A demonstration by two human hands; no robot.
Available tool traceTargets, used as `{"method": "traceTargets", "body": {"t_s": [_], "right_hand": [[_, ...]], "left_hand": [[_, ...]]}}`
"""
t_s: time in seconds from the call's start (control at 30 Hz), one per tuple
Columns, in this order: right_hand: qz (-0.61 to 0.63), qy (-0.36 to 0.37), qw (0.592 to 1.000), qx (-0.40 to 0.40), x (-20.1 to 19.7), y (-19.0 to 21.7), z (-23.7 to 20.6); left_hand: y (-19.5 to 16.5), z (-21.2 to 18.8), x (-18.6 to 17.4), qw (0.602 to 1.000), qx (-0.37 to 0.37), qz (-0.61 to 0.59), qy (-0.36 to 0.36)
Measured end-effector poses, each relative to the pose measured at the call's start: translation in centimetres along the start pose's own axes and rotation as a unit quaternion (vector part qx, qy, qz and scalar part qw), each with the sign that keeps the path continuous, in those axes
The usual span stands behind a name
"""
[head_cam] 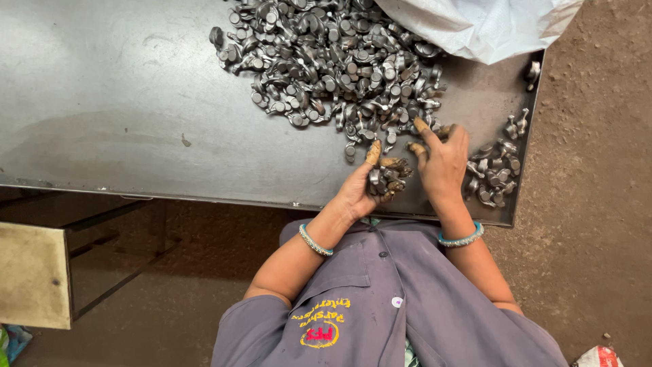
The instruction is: The person picks small metal castings one at a time from a pile on a metal table, turns each piece over in both hands, and sets it down on the table beside the pile. The person continues handling pieces from the pile throughout the episode.
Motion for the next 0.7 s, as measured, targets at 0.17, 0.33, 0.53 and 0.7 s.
{"method": "traceTargets", "body": {"t_s": [0.17,0.33,0.53,0.7], "right_hand": [[0.03,0.043,0.999,0.0,-0.5,-0.5,-1.9],[0.082,0.074,0.994,0.01,0.7,-1.8,-2.8],[0.532,0.146,0.817,0.168,2.9,-4.7,-1.8],[0.633,0.195,0.713,0.231,2.4,-6.5,-2.1]], "left_hand": [[-0.9,-0.3,-0.7,1.0,0.016,-0.009,-0.008],[-1.4,-0.6,-0.8,0.999,0.032,0.006,-0.014],[-2.1,-1.7,-0.2,0.997,0.034,0.065,-0.024],[-1.8,-2.1,0.0,0.995,0.061,0.074,0.005]]}}
Point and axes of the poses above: each hand's wrist, its own z-axis towards the middle knuckle, its own x-axis out of the palm, y = z × x, the point moved 2 cm from there along z, towards the middle knuckle, and after that the axes turned 7 degrees about x, right-handed, at the moved point
